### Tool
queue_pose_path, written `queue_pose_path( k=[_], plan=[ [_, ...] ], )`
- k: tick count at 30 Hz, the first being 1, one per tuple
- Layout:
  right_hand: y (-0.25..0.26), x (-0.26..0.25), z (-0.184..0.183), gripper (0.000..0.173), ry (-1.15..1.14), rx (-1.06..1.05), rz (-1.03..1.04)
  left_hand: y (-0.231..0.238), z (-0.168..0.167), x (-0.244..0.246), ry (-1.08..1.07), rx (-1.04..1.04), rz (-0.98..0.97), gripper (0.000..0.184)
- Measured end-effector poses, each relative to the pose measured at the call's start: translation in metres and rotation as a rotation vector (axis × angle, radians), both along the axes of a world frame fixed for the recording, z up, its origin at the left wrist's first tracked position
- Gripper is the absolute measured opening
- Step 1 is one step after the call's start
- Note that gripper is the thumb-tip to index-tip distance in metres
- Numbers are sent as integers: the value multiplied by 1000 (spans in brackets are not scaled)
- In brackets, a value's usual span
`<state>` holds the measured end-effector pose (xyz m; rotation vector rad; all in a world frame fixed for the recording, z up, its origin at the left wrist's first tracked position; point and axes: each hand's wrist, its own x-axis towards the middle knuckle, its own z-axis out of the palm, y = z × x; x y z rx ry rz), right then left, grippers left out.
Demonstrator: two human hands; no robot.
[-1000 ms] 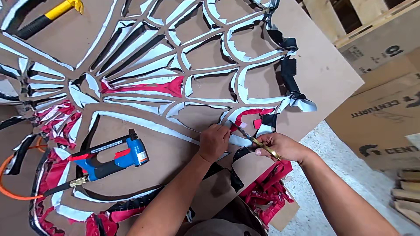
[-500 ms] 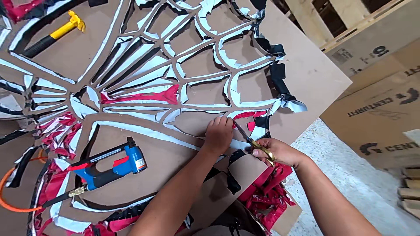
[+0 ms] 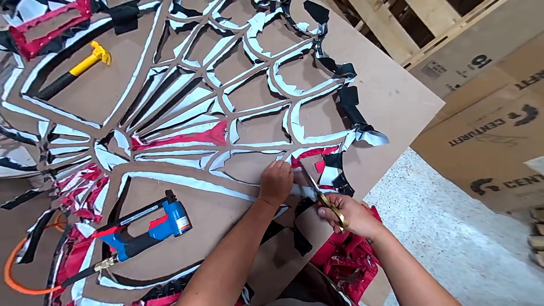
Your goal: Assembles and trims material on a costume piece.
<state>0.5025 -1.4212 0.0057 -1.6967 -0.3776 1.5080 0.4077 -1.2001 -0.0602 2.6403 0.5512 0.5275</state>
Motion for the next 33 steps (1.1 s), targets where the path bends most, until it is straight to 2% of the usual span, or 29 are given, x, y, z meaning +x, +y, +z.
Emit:
queue_pose_path(
  k=[2, 10, 13, 14, 16, 18, 20, 22, 25, 27, 29, 30, 31, 33],
  plan=[
    [3, -4, 2, 44, 38, 17, -41, 2, 0, 0, -9, -25, -7, 15],
    [31, -3, -20, 42, -90, -33, -141, 4, 0, -1, 25, 6, -14, 15],
    [23, -20, -7, 43, -166, -44, -113, 3, 5, -1, 38, -3, -15, 12],
    [15, -30, 3, 45, -161, -44, -88, 1, 13, -3, 48, -57, -9, 10],
    [0, -55, 13, 50, -131, -38, -85, -6, 39, -13, 81, -297, 18, 17],
    [-7, -75, 16, 60, -159, -63, -89, -18, 66, -31, 180, -685, 26, 31],
    [2, -87, 17, 64, -226, -59, -37, -30, 76, -47, 304, -1036, -26, 35],
    [15, -91, 22, 63, -223, 1, 71, -42, 77, -65, 309, -1138, -2, 34],
    [16, -79, 40, 61, -151, 129, 221, -46, 84, -90, 77, -1188, 205, 35],
    [0, -59, 53, 40, -306, 122, 81, -38, 91, -103, 31, -1138, 307, 34],
    [-16, -30, 48, 31, -582, -1, -190, -21, 89, -121, 158, -932, 371, 34],
    [-21, -12, 37, 34, -710, -72, -307, -9, 82, -130, 287, -798, 402, 33],
    [-24, 7, 21, 46, -779, -158, -362, 2, 74, -139, 431, -660, 428, 32],
    [-26, 37, -8, 77, -713, -310, -289, 19, 60, -150, 631, -432, 458, 32]
  ],
)
